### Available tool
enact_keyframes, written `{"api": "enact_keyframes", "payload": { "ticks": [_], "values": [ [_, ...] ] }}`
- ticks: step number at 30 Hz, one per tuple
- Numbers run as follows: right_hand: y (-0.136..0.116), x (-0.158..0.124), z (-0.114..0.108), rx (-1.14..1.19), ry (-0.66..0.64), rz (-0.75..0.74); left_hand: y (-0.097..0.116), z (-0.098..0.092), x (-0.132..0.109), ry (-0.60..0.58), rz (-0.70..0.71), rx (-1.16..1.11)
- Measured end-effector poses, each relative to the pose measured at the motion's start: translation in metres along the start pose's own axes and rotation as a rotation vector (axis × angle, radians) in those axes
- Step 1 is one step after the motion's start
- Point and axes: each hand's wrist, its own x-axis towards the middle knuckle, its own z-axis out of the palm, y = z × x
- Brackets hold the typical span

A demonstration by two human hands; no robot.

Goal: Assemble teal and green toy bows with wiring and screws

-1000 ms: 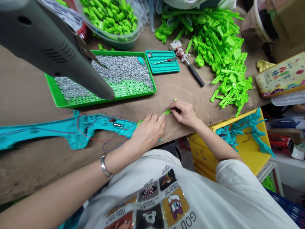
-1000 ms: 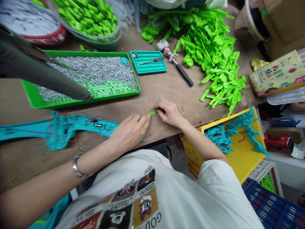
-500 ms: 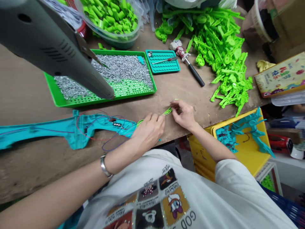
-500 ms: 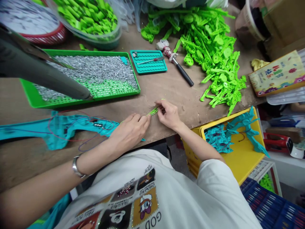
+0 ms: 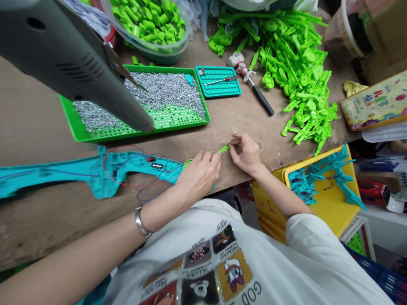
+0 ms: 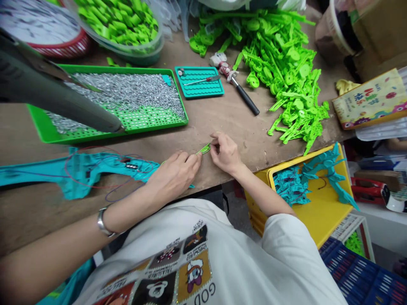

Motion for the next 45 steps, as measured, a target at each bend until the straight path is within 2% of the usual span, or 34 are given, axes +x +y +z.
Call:
{"api": "enact_keyframes", "payload": {
  "ticks": [13,20,22,26,28,31,36,41,45],
  "values": [
    [-0.005,-0.017,0.006,-0.085,0.038,-0.107,0.000,0.003,0.000,0.006,0.019,0.043],
    [-0.007,-0.038,0.008,-0.111,-0.128,-0.098,-0.002,0.003,0.000,0.020,0.024,0.015],
    [-0.009,-0.035,0.002,-0.075,-0.118,-0.073,-0.001,0.003,0.000,0.018,0.015,0.006],
    [-0.012,-0.023,-0.012,0.121,-0.048,0.096,-0.001,0.001,-0.001,0.015,0.012,-0.006],
    [-0.015,-0.020,-0.015,0.164,-0.003,0.132,-0.001,0.001,-0.001,0.014,0.011,-0.001],
    [-0.017,-0.021,-0.011,0.118,0.054,0.072,-0.001,0.002,-0.001,0.020,0.007,0.007],
    [-0.015,-0.024,0.000,0.015,0.009,-0.054,-0.002,0.004,0.000,0.008,-0.001,0.004],
    [-0.014,-0.019,-0.004,0.030,-0.052,-0.015,-0.004,-0.009,-0.005,-0.027,-0.064,-0.038],
    [-0.017,-0.016,-0.011,0.080,-0.011,0.010,-0.011,-0.030,-0.026,0.032,-0.186,-0.114]
  ]
}}
